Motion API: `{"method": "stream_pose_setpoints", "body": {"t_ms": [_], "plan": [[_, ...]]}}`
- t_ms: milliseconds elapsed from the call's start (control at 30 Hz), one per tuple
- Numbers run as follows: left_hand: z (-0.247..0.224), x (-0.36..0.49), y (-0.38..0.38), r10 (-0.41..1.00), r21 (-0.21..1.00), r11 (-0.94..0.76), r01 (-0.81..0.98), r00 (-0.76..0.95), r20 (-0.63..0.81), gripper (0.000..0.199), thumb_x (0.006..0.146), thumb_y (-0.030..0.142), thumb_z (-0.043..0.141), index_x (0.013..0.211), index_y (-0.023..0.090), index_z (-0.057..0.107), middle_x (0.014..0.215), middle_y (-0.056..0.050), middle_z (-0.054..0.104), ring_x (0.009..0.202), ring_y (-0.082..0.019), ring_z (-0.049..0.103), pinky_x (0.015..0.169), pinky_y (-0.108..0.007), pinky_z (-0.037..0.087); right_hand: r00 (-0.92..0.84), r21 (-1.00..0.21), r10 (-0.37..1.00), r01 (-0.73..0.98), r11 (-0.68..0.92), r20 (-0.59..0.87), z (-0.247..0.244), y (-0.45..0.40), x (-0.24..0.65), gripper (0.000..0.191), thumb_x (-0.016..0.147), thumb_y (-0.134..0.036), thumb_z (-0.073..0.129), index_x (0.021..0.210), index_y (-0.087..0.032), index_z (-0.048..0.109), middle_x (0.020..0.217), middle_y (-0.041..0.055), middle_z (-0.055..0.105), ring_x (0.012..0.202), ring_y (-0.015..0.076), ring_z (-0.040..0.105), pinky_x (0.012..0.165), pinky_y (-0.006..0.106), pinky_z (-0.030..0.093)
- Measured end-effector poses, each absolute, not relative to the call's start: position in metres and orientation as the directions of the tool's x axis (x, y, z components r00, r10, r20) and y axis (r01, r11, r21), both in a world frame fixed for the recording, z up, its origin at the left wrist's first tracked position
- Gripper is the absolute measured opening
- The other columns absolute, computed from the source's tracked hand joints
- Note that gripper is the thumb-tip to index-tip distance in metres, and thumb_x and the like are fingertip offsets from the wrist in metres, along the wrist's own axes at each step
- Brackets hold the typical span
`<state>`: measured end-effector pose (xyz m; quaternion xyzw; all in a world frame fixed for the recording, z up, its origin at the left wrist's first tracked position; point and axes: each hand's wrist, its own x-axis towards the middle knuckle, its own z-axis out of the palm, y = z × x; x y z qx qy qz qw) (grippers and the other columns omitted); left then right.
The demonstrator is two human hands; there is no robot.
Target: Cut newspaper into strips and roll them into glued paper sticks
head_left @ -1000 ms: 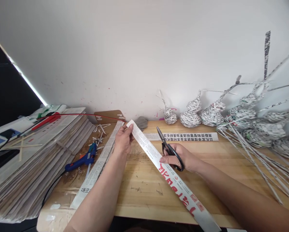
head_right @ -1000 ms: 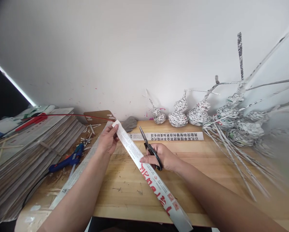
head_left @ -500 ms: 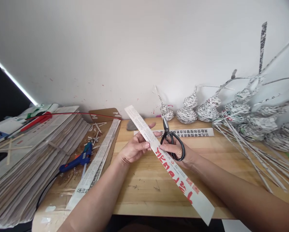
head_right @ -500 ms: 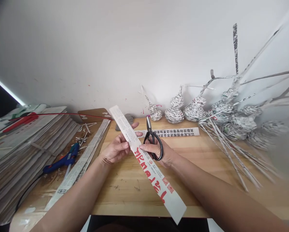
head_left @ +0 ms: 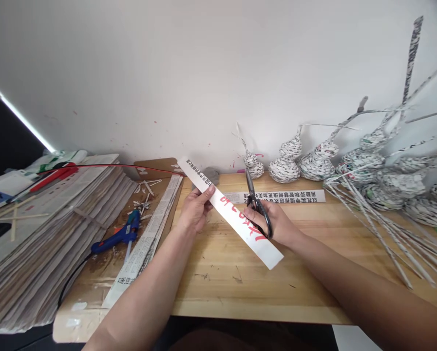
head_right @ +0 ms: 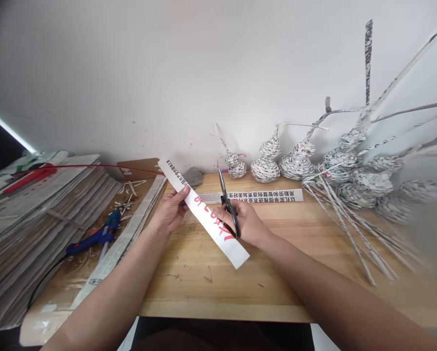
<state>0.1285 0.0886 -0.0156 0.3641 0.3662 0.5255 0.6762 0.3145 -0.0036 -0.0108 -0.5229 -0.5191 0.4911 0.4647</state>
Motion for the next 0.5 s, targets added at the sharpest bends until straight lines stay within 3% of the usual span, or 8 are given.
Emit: {"method": "stream_pose_setpoints", "body": {"t_ms": [167, 300, 400, 500], "plan": [[-0.016, 0.124, 0.095, 0.999, 0.880, 0.047, -0.473, 0.012, -0.047, 0.034, 0.059, 0.026, 0.084, 0.086, 0.018, 0.066, 0.076, 0.002, 0.066, 0.061, -0.008, 0.058, 0.058, -0.020, 0.049, -0.158, -0.989, 0.980, 0.107, -0.101, -0.117, -0.023, -0.003, 0.317, 0.036, 0.066, -0.047, 0.077, 0.075, -0.016, 0.061, 0.062, -0.0020, 0.056, 0.054, 0.0103, 0.048, 0.048, 0.022, 0.035], [-0.014, 0.129, 0.091, 1.000, 0.858, 0.010, -0.514, 0.000, -0.011, 0.032, 0.062, 0.029, 0.082, 0.088, 0.018, 0.066, 0.077, 0.002, 0.066, 0.062, -0.007, 0.058, 0.060, -0.019, 0.049, -0.161, -0.980, 0.971, 0.113, -0.161, -0.178, -0.027, -0.004, 0.313, 0.032, 0.063, -0.041, 0.079, 0.074, -0.016, 0.062, 0.060, -0.0023, 0.057, 0.052, 0.0100, 0.048, 0.045, 0.021, 0.034], [-0.014, 0.137, 0.078, 0.987, 0.903, 0.065, -0.424, 0.161, 0.005, 0.033, 0.065, 0.034, 0.081, 0.091, 0.018, 0.068, 0.073, 0.001, 0.065, 0.059, -0.008, 0.056, 0.053, -0.018, 0.047, -0.087, -0.987, 0.984, 0.046, -0.155, -0.158, -0.027, -0.004, 0.311, 0.032, 0.063, -0.040, 0.079, 0.072, -0.016, 0.060, 0.059, -0.0024, 0.057, 0.051, 0.0100, 0.049, 0.046, 0.021, 0.036], [-0.016, 0.142, 0.065, 0.909, 0.976, 0.099, -0.193, 0.417, -0.010, 0.033, 0.066, 0.037, 0.079, 0.086, 0.013, 0.069, 0.071, -0.003, 0.066, 0.051, -0.008, 0.053, 0.039, -0.017, 0.039, -0.025, -0.993, 0.993, 0.014, -0.116, -0.117, -0.029, -0.001, 0.312, 0.033, 0.064, -0.041, 0.078, 0.073, -0.016, 0.059, 0.062, -0.0016, 0.059, 0.053, 0.0105, 0.052, 0.047, 0.021, 0.039]]}}
